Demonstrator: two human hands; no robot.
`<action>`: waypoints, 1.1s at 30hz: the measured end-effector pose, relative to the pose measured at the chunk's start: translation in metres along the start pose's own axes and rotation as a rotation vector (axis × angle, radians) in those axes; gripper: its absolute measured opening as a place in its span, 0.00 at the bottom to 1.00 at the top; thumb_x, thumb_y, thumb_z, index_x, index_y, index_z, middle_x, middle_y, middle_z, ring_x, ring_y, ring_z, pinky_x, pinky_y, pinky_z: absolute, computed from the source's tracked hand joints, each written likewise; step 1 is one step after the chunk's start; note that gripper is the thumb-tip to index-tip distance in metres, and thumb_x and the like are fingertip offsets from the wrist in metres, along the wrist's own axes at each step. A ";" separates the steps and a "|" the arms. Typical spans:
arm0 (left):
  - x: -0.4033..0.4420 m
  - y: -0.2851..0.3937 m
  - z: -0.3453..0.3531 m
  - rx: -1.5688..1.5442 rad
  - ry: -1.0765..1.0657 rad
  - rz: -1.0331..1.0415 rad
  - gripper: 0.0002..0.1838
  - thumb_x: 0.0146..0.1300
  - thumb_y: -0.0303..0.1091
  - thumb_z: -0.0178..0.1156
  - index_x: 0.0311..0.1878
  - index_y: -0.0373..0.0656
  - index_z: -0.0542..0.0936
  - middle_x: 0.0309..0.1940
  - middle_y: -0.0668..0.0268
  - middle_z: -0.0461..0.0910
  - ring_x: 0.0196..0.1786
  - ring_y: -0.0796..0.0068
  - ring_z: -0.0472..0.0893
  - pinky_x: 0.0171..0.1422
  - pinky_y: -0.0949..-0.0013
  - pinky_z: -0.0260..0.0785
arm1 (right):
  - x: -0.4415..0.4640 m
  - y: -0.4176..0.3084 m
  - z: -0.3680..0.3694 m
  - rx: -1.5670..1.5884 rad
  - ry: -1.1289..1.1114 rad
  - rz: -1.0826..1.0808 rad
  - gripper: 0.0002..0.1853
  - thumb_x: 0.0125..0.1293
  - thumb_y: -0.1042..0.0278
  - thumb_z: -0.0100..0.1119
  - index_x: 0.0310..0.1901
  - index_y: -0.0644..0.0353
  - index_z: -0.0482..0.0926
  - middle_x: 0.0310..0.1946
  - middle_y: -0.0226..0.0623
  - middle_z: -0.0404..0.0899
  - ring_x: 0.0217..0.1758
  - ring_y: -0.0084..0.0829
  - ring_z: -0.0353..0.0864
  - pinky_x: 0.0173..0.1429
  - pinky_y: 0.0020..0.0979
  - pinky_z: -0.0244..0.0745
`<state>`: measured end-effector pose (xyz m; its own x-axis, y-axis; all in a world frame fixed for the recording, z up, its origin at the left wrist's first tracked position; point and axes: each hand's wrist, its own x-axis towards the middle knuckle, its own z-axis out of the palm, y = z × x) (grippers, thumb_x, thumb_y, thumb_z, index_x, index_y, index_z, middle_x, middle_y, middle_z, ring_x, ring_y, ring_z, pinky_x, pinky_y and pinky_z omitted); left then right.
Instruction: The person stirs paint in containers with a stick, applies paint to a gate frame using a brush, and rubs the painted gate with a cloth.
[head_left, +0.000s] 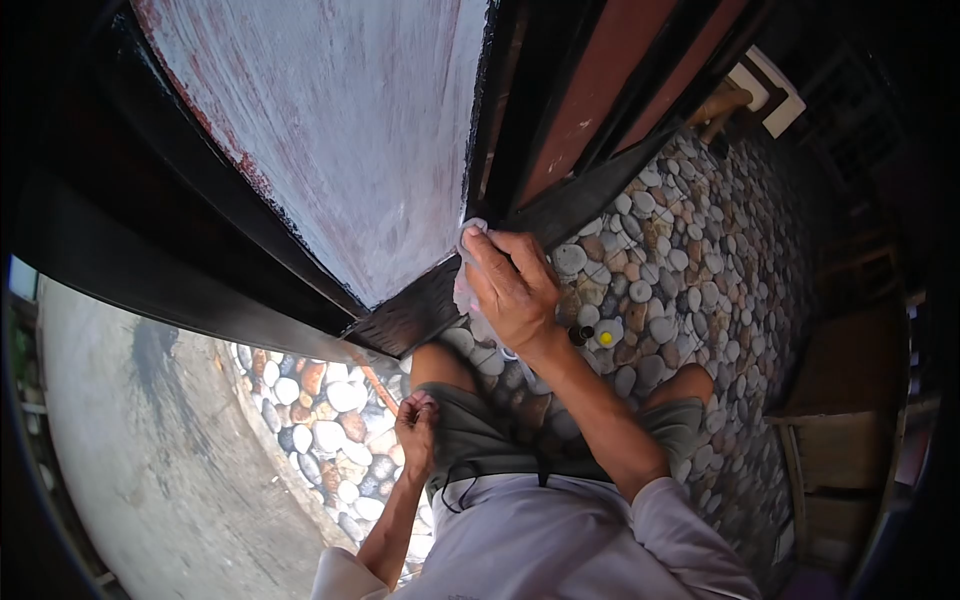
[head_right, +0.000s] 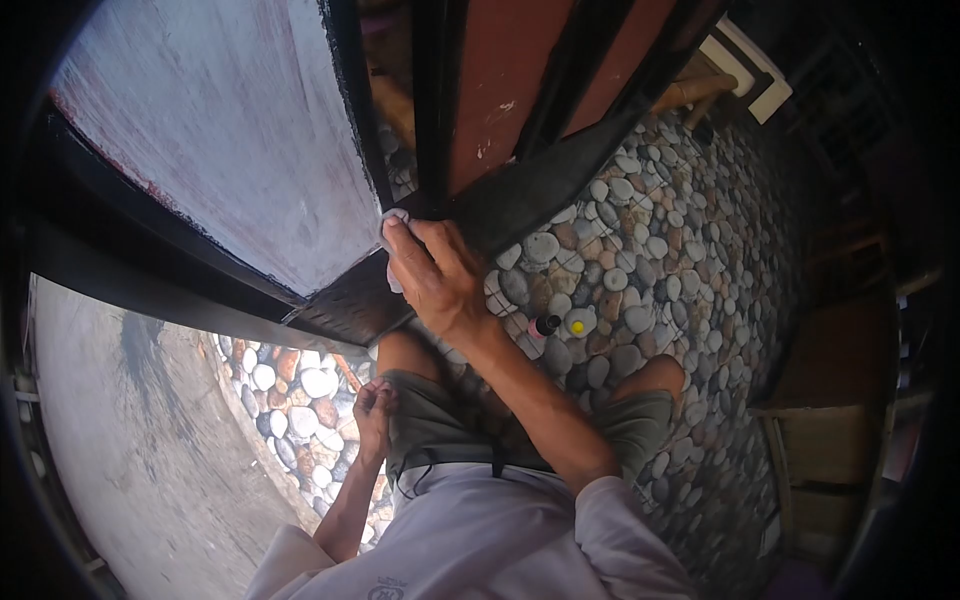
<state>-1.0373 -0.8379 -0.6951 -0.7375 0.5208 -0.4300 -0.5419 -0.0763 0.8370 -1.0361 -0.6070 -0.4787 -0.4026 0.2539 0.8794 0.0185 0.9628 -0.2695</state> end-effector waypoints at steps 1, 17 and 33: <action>0.000 -0.002 -0.001 -0.001 0.001 -0.001 0.10 0.68 0.29 0.57 0.51 0.40 0.75 0.38 0.71 0.78 0.40 0.84 0.76 0.46 0.79 0.68 | -0.010 0.001 0.002 0.001 -0.001 0.000 0.21 0.49 0.86 0.66 0.48 0.65 0.82 0.37 0.38 0.78 0.37 0.35 0.80 0.39 0.32 0.77; -0.004 -0.002 -0.015 0.049 0.027 -0.048 0.16 0.66 0.37 0.61 0.52 0.39 0.74 0.41 0.68 0.77 0.42 0.78 0.77 0.49 0.72 0.70 | -0.050 -0.008 0.030 0.080 0.088 0.208 0.20 0.55 0.84 0.64 0.51 0.68 0.79 0.38 0.41 0.78 0.38 0.38 0.81 0.41 0.32 0.78; -0.005 -0.005 -0.014 0.034 0.023 -0.033 0.16 0.66 0.34 0.61 0.54 0.38 0.72 0.41 0.68 0.76 0.43 0.77 0.77 0.51 0.72 0.70 | -0.043 -0.013 0.033 0.106 0.163 0.276 0.18 0.53 0.85 0.65 0.47 0.66 0.81 0.37 0.40 0.80 0.35 0.36 0.82 0.37 0.31 0.77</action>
<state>-1.0365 -0.8518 -0.7021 -0.7285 0.5032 -0.4648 -0.5525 -0.0306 0.8329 -1.0488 -0.6332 -0.5262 -0.2439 0.5231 0.8167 0.0079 0.8431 -0.5376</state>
